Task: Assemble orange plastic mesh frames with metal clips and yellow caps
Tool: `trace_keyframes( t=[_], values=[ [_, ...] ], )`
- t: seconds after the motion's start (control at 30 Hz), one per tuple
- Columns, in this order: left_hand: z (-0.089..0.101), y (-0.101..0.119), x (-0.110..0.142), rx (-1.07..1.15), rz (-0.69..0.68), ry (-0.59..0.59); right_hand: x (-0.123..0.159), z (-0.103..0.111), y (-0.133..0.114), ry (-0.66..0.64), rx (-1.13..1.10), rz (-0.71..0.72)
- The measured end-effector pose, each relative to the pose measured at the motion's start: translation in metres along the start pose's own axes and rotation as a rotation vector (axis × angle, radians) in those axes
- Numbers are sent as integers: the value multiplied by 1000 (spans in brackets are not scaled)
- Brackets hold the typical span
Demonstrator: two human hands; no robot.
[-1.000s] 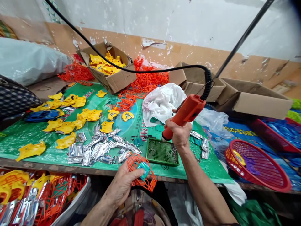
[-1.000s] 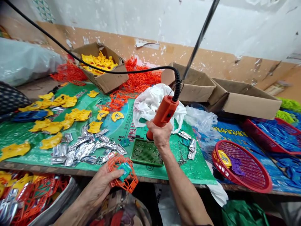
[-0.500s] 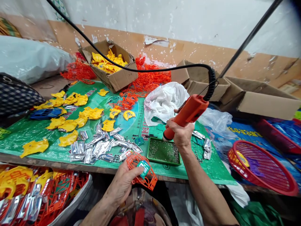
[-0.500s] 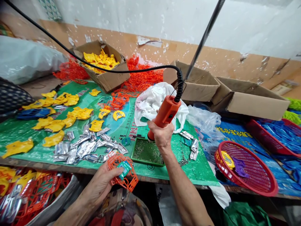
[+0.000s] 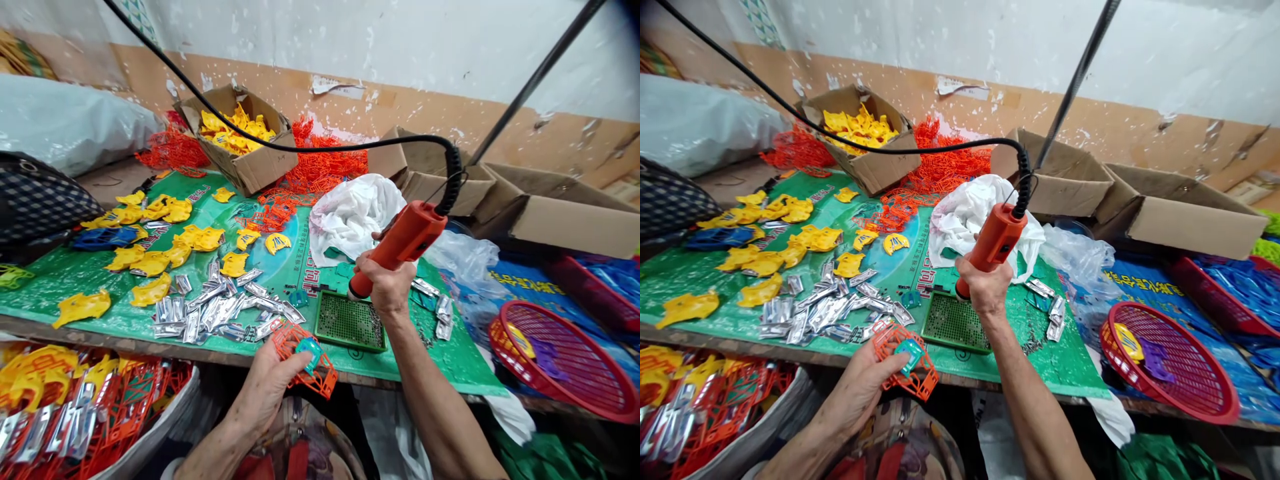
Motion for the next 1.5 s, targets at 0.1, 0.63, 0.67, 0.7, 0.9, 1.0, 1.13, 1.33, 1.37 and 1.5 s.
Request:
trace_keyframes(
  t=[0.1,0.63,0.67,0.7,0.9,1.0,1.13,1.33,1.37,1.5],
  values=[
    [1,-1,-1,-42,-19,0,-2,5,-8,16,-69,2],
    [-5,-6,0,49,-30,-61,76,1,-91,-328,-524,-3],
    [-6,-6,1,53,-27,-63,78,0,-91,-328,-528,2],
    [-7,-5,1,57,-25,-66,79,-1,-92,-329,-533,2],
    [-8,-2,1,65,-27,-67,84,-4,-90,-343,-535,-7],
    [-10,-1,1,77,-34,-74,86,-5,-88,-357,-516,2],
    [-11,-1,2,93,-35,-90,87,-7,-87,-375,-501,5],
    [-8,-2,1,65,-25,-76,89,-8,-88,-394,-456,15],
    [-9,-2,1,66,-19,-82,90,-9,-87,-399,-446,17],
    [-10,-6,0,76,10,-96,92,-9,-78,-406,-324,20]
  ],
)
Point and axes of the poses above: each hand's wrist, its own x-axis away from the middle knuckle, its own z-axis out of the back of the hand, y = z × x, the point moved 8 cm from there along -x, towards the middle knuckle, and after that the axes turned 14 degrees about x, right-handed, at the moved point
